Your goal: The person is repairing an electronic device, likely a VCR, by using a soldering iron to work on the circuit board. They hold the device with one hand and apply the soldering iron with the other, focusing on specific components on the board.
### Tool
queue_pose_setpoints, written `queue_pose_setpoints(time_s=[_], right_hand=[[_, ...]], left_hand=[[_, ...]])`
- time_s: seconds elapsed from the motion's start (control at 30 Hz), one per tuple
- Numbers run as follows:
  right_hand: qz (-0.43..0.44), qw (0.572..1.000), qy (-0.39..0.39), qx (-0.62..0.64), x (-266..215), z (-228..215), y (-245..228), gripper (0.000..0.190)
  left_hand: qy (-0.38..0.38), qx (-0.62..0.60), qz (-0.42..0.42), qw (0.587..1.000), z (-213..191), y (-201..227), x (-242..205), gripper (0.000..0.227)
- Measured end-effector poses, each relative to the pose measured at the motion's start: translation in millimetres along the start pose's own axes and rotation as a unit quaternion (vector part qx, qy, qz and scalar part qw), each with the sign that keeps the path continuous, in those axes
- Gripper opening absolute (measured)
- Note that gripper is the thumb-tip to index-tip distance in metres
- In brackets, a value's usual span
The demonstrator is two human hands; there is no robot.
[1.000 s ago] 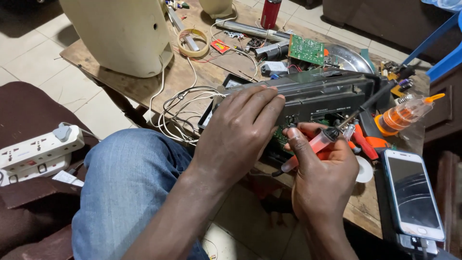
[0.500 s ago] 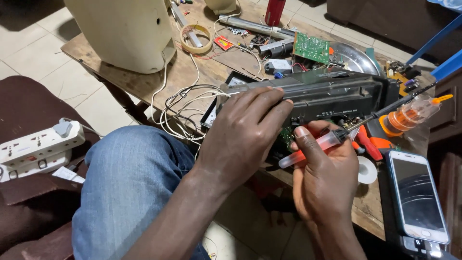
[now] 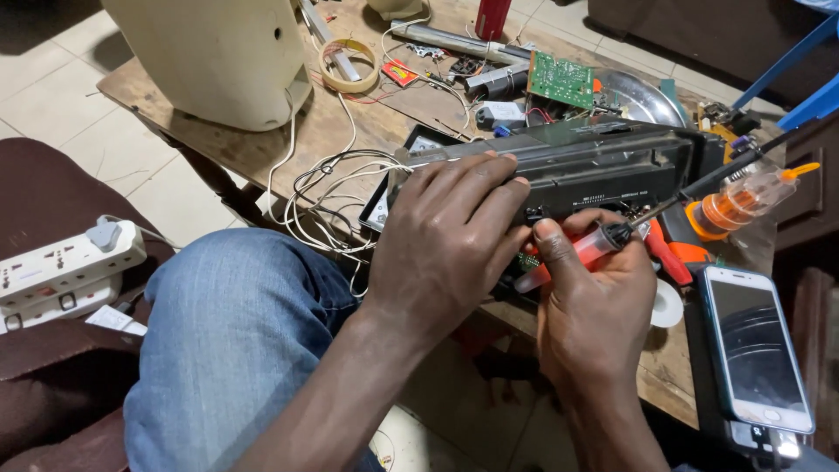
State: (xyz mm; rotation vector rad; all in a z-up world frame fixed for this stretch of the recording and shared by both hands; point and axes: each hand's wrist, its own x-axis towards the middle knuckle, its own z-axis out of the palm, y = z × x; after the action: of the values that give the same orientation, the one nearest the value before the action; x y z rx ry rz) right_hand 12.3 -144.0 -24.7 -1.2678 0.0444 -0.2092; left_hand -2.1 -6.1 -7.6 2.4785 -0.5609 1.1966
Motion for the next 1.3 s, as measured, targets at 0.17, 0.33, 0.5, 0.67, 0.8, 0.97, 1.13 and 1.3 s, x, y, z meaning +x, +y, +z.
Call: queue_pose_setpoints(time_s=[0.17,0.33,0.5,0.67,0.8,0.97,1.13,1.3], right_hand=[[0.008,1.000,-0.008,-0.020,4,-4,0,0.020],[0.012,0.998,-0.017,-0.055,8,-8,-3,0.020],[0.028,0.998,-0.046,-0.016,12,-11,-5,0.020],[0.006,0.997,-0.043,-0.067,12,-11,-9,0.021],[0.017,0.996,-0.052,-0.075,8,-10,-15,0.019],[0.018,0.994,-0.039,-0.105,6,-9,-21,0.021],[0.017,0.993,-0.027,-0.115,8,-12,-14,0.020],[-0.003,0.994,-0.034,-0.106,11,-13,-13,0.022]], left_hand=[[0.003,-0.003,0.001,1.000,0,2,-1,0.026],[0.014,-0.004,0.015,1.000,3,1,0,0.024],[0.023,0.006,0.048,0.999,3,-1,3,0.025],[0.032,-0.013,0.063,0.997,2,-4,6,0.022],[0.013,0.007,0.057,0.998,-1,-4,5,0.024],[0.028,0.015,0.042,0.999,-2,-2,8,0.023],[0.023,0.008,0.033,0.999,-3,2,8,0.024],[0.053,0.013,0.039,0.998,2,4,7,0.026]])
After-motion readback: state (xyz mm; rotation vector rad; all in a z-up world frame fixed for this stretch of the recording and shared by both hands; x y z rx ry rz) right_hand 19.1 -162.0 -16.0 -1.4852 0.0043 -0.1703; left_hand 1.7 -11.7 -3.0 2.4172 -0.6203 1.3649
